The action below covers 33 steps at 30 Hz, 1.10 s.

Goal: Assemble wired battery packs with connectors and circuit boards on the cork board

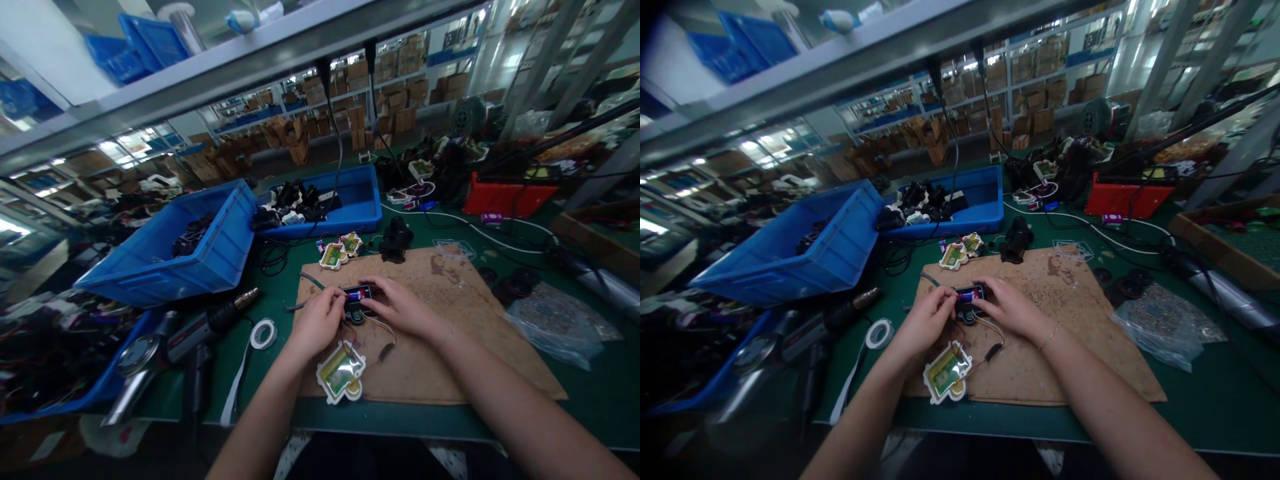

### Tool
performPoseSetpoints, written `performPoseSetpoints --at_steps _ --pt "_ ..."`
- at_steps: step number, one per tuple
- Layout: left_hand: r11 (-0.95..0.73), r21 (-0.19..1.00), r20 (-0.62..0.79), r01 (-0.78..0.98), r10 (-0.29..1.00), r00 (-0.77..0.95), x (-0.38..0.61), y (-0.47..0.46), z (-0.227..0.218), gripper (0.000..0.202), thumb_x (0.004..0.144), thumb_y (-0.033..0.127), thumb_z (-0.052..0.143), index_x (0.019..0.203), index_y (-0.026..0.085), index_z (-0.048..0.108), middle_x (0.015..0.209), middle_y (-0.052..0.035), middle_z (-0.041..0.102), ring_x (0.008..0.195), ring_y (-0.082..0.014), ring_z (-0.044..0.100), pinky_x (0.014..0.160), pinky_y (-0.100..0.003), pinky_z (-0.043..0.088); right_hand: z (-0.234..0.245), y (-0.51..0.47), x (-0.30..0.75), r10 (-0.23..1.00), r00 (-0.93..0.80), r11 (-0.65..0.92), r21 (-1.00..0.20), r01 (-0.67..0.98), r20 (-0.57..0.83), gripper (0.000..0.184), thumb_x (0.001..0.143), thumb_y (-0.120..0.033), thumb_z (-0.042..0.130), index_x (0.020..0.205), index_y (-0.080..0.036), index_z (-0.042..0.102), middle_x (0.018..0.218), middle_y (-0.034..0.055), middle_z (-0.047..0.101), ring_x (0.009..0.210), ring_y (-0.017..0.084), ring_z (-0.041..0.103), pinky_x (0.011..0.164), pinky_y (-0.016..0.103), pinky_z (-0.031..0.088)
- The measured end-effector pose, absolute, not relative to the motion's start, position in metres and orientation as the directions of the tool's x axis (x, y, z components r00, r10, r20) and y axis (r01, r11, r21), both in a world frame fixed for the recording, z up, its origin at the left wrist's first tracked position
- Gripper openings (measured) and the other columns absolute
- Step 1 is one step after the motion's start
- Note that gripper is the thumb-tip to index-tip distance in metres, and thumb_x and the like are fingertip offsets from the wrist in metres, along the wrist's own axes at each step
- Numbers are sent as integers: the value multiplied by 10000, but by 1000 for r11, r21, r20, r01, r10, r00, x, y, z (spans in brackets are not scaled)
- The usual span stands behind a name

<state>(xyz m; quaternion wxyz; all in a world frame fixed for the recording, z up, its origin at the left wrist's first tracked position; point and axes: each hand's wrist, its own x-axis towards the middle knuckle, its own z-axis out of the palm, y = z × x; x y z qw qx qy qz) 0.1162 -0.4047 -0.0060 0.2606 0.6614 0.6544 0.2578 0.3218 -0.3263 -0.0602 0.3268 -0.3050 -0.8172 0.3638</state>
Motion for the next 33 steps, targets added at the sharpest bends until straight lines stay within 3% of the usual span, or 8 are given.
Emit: performPoseSetpoints --at_steps 4,8,16,26,33 --pt "-106 582 104 806 993 55 123 -400 -12 229 1008 253 453 935 227 668 905 -17 709 866 -203 648 760 -299 439 -63 -326 317 772 -550 517 -818 251 319 333 964 -374 603 1272 -251 590 1229 86 668 1143 261 628 1012 458 494" --pt "-187 566 198 803 976 87 126 -403 -23 226 1012 237 473 995 209 696 949 -45 686 895 -202 634 793 -305 461 -68 -325 311 799 -518 467 -858 214 306 313 935 -361 641 1229 -259 603 1194 64 677 1107 240 642 996 418 507" --pt "-280 504 190 817 959 212 112 -406 -28 233 1020 258 480 1139 238 679 976 -52 633 913 -197 623 793 -299 484 -73 -319 299 851 -489 299 -943 148 193 313 871 -342 707 1143 -224 610 1127 57 690 1037 217 672 919 377 543" --pt "-292 603 355 742 932 78 111 -393 -41 91 945 215 639 968 217 727 934 -23 675 904 -167 638 801 -278 483 -73 -318 294 876 -470 197 -971 135 112 292 808 -320 747 1056 -200 651 1068 60 702 982 216 665 920 393 521" --pt "-264 456 352 850 931 100 112 -388 -41 53 901 203 691 893 210 743 876 -29 728 866 -204 652 789 -324 481 -69 -321 298 858 -497 201 -974 100 126 328 789 -305 758 1080 -202 646 1098 62 700 1012 218 667 953 392 516"
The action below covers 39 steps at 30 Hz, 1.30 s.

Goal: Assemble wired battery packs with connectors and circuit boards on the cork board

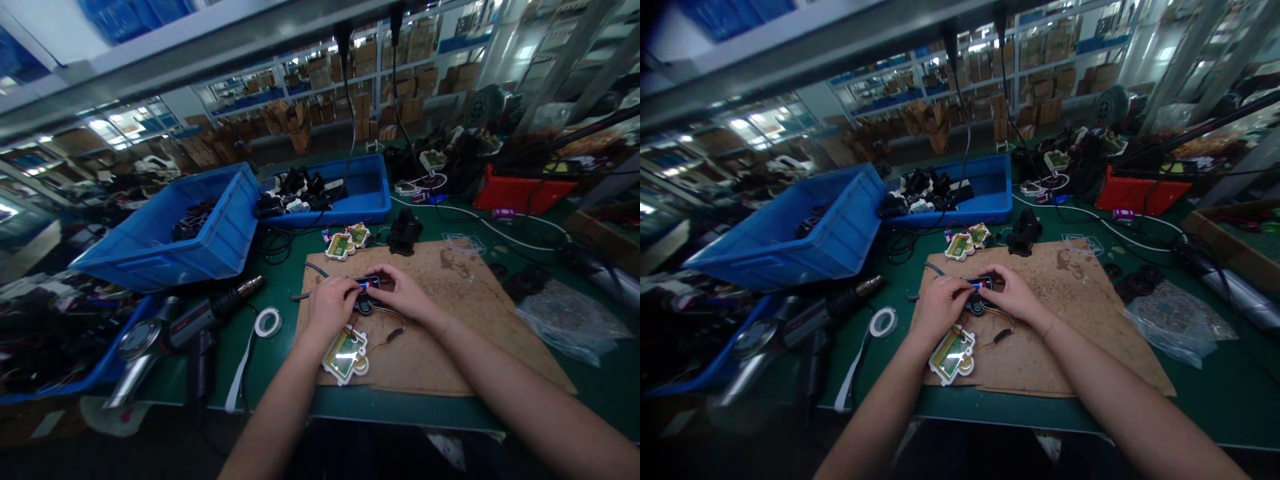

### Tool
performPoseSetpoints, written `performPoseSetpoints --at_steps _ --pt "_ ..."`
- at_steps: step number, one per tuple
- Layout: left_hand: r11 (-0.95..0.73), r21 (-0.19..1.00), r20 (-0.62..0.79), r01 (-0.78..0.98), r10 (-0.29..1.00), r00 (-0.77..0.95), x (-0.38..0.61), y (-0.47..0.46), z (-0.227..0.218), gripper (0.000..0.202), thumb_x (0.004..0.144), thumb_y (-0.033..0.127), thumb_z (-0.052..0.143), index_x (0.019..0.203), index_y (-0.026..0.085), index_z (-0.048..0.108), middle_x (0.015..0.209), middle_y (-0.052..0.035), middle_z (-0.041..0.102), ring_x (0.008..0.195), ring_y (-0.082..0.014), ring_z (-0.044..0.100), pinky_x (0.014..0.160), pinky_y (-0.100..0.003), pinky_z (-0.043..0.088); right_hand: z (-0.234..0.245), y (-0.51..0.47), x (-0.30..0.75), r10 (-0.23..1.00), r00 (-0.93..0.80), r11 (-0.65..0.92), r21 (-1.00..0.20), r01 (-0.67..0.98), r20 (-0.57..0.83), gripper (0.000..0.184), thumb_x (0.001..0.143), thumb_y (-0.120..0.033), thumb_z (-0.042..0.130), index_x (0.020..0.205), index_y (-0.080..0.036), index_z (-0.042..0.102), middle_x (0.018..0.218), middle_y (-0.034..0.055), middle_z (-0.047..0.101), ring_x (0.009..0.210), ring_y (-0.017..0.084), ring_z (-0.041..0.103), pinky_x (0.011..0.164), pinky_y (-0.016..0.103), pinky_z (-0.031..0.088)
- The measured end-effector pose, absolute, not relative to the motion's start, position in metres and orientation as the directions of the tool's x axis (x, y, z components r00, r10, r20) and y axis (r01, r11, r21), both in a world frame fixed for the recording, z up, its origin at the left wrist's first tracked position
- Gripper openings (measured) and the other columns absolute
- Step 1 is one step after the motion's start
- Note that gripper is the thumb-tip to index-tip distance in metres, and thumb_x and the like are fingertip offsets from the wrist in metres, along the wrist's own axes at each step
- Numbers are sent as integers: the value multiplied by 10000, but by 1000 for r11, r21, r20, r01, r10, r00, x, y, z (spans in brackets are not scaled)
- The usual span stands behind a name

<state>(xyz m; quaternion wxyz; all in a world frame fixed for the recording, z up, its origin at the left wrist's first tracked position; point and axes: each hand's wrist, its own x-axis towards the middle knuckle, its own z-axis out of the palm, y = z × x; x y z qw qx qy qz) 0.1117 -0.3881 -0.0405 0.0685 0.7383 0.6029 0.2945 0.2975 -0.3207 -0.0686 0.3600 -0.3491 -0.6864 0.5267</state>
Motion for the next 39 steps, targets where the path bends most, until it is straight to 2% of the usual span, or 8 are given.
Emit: performPoseSetpoints --at_steps 8,13,18,22,27,30,34,39 --pt "-314 397 316 862 929 193 113 -390 -35 109 920 226 667 930 211 774 899 -40 723 879 -206 649 813 -331 503 -73 -318 296 875 -469 182 -980 85 122 316 748 -303 783 1016 -194 654 1019 43 713 911 197 683 862 350 546" --pt "-323 375 300 869 929 215 116 -406 -28 220 964 215 579 1107 238 744 1042 -60 684 978 -214 633 860 -345 510 -76 -316 293 900 -424 160 -981 106 100 314 711 -282 783 987 -191 666 943 30 713 767 172 661 706 303 540" --pt "-126 480 329 868 943 -44 127 -425 -27 350 944 244 599 1294 230 580 1171 -96 650 1008 -241 661 847 -366 530 -75 -317 291 909 -407 144 -983 111 87 285 707 -269 754 968 -197 665 892 16 709 738 170 647 665 287 523" --pt "48 619 253 784 932 -257 133 -435 -26 206 930 333 632 1098 227 577 965 -46 722 733 -207 703 662 -317 515 -75 -318 291 914 -397 136 -984 119 79 284 703 -265 744 967 -199 664 890 14 708 745 175 642 659 286 513" --pt "150 659 164 737 928 -335 135 -441 -29 171 926 395 632 1004 247 595 914 -20 737 758 -202 711 653 -300 496 -73 -319 291 910 -409 122 -985 120 63 276 719 -273 734 974 -198 661 861 11 708 711 168 636 624 274 502" --pt "197 773 48 604 930 -365 132 -443 -39 250 923 445 630 1045 236 569 879 -31 744 761 -201 715 665 -298 515 -72 -320 292 910 -412 116 -986 121 56 277 726 -266 728 986 -199 659 853 12 705 694 166 632 600 270 496" --pt "243 942 -158 230 929 -335 128 -439 -51 312 873 461 685 943 218 500 767 -31 749 705 -201 721 610 -273 525 -75 -319 292 911 -406 129 -983 129 66 269 727 -254 730 984 -205 669 861 11 702 675 157 616 588 266 479" --pt "243 965 -261 -100 927 -269 131 -433 -45 441 727 434 825 919 199 506 679 -6 729 587 -165 680 530 -229 507 -80 -318 291 913 -399 149 -981 127 87 278 720 -245 734 987 -201 672 901 19 706 714 159 623 643 279 497"
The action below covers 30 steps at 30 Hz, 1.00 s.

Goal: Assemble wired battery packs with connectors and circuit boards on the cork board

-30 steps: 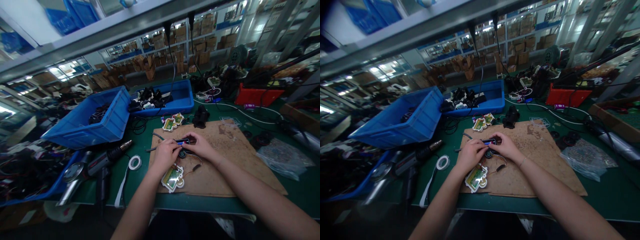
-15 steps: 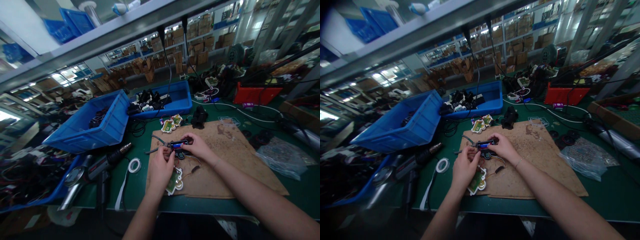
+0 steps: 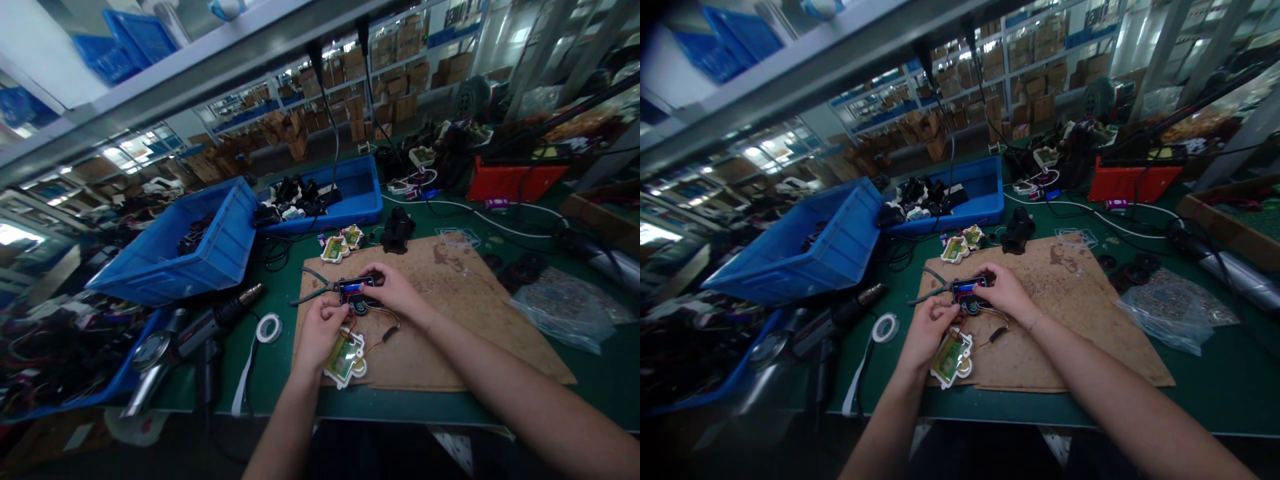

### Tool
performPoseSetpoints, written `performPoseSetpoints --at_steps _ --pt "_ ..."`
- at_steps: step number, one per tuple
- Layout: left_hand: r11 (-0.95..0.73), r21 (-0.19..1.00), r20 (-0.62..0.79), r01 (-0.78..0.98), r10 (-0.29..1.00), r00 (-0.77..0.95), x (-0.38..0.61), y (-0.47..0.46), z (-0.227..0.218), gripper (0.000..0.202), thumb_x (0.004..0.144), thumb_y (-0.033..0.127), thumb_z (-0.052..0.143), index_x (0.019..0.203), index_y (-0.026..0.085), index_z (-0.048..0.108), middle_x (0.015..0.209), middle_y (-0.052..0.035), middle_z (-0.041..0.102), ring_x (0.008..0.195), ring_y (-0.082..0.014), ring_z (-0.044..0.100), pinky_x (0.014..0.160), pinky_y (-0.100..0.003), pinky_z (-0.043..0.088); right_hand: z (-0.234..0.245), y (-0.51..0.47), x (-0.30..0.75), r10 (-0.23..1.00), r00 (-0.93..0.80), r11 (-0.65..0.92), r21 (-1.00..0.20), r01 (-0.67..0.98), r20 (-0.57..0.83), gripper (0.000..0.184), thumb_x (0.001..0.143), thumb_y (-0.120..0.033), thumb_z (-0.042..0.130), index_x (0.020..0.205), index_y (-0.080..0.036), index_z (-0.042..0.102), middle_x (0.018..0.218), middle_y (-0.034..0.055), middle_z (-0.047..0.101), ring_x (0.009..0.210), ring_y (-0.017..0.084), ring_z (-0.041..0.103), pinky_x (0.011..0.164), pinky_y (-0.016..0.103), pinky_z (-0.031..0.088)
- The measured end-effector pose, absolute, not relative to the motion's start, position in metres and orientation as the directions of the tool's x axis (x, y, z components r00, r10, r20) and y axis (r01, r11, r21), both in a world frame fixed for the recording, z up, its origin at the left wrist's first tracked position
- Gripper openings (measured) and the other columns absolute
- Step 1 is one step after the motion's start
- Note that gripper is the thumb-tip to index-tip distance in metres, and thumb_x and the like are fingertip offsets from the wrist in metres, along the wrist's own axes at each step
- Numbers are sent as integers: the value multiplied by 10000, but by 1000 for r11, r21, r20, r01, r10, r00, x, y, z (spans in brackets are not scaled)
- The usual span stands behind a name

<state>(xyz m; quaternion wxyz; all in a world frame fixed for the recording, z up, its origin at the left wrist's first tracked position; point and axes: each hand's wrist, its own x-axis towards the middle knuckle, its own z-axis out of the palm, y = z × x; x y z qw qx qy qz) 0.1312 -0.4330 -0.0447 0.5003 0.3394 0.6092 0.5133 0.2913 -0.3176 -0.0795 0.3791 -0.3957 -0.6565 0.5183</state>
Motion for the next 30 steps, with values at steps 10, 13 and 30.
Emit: performPoseSetpoints --at_steps 10,13,30 --pt "145 984 -98 106 926 -364 134 -424 -41 323 824 373 739 1062 155 726 903 -74 767 777 -191 716 721 -307 568 -80 -317 292 912 -394 174 -977 123 113 271 721 -243 732 983 -203 682 884 8 710 696 156 618 627 271 489" --pt "-17 829 209 558 937 -282 135 -420 -34 230 938 266 603 1110 207 744 1056 -78 748 956 -215 698 893 -362 548 -83 -315 292 907 -402 182 -977 114 122 270 721 -240 735 983 -201 683 906 10 714 723 159 632 656 277 504" --pt "-546 -45 109 837 830 547 106 -389 -3 290 966 149 557 1213 265 659 1026 -57 682 969 -233 610 829 -380 412 -74 -316 296 890 -429 222 -969 109 155 219 767 -247 752 977 -208 705 992 44 739 915 217 689 866 375 532"
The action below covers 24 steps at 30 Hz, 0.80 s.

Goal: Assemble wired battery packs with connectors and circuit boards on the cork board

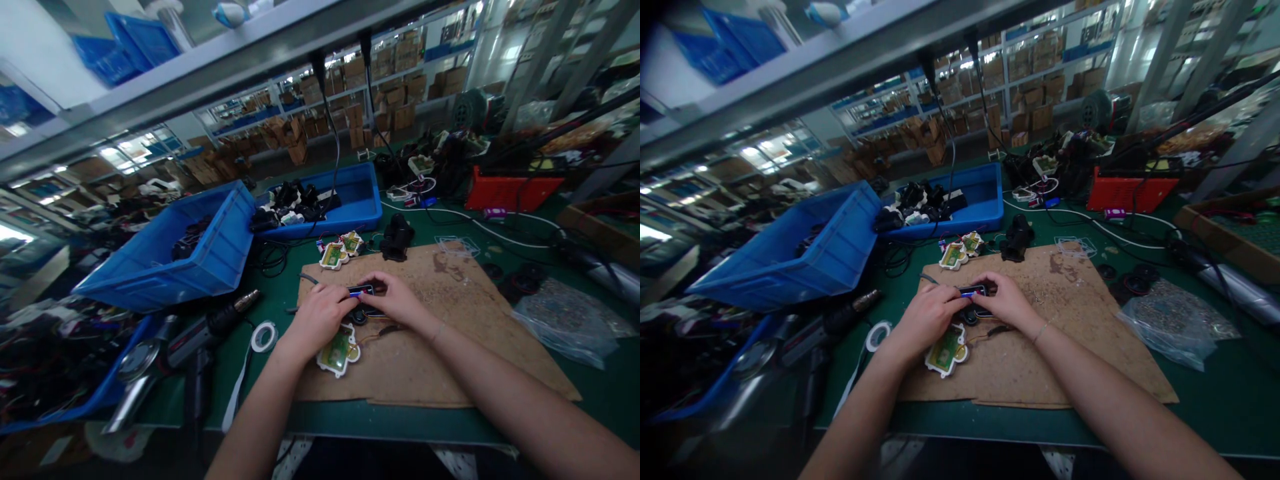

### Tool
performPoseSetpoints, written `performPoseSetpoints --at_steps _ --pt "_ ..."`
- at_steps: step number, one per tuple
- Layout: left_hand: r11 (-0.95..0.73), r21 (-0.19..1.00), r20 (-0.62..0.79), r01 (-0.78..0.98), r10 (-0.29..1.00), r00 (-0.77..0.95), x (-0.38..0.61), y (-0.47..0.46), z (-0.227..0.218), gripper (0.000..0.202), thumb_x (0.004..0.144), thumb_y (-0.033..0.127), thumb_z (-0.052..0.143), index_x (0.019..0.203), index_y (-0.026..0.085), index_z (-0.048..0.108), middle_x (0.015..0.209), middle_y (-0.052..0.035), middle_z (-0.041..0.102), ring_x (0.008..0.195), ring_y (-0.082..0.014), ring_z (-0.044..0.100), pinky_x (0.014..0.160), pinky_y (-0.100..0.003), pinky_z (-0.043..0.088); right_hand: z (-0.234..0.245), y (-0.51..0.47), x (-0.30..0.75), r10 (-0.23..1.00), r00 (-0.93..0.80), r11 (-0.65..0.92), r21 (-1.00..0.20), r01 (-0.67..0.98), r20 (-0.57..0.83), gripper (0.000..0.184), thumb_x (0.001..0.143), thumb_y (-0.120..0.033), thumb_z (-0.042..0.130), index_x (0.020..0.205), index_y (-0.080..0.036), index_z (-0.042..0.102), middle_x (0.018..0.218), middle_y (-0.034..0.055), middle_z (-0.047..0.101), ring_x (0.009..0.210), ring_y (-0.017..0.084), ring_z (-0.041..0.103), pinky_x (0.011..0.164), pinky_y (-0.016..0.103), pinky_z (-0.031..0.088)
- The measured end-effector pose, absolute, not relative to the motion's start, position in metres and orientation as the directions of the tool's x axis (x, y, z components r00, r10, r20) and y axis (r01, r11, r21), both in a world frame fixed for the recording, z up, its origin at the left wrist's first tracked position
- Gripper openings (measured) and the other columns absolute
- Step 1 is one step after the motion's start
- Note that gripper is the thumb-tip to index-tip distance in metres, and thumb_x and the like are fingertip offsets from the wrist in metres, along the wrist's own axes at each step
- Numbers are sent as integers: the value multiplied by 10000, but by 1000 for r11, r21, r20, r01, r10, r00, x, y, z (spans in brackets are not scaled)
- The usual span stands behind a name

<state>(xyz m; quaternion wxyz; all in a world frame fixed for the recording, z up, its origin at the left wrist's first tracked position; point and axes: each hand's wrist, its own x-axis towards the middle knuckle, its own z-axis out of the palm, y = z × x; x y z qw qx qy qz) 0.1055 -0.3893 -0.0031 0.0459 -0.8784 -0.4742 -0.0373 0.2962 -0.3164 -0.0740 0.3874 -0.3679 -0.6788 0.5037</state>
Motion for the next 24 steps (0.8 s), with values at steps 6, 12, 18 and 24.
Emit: performPoseSetpoints --at_steps 6,12,18,24 --pt "-557 -16 126 830 823 554 101 -379 -5 247 959 174 592 1158 284 685 989 -25 697 960 -230 591 816 -383 377 -65 -318 299 866 -477 206 -976 71 149 187 822 -288 709 988 -200 706 1001 46 737 936 213 694 875 363 548" --pt "-566 17 185 824 812 554 100 -379 -13 241 978 178 554 1150 265 698 976 -27 735 913 -221 602 777 -385 358 -68 -317 297 878 -458 196 -977 79 139 206 788 -297 745 961 -194 703 978 49 733 913 218 688 869 375 541" --pt "-480 161 300 863 857 420 99 -378 -23 135 979 289 594 1044 239 701 914 -14 727 882 -203 626 798 -370 376 -70 -315 296 873 -473 167 -984 67 116 208 780 -287 739 960 -192 700 962 41 730 879 197 686 830 346 546" --pt "-376 277 395 884 884 252 102 -380 -34 215 910 338 701 1121 300 718 967 -17 667 937 -205 609 797 -342 425 -76 -311 296 872 -481 136 -989 59 91 241 767 -309 752 973 -199 695 963 42 725 865 200 683 809 355 548"
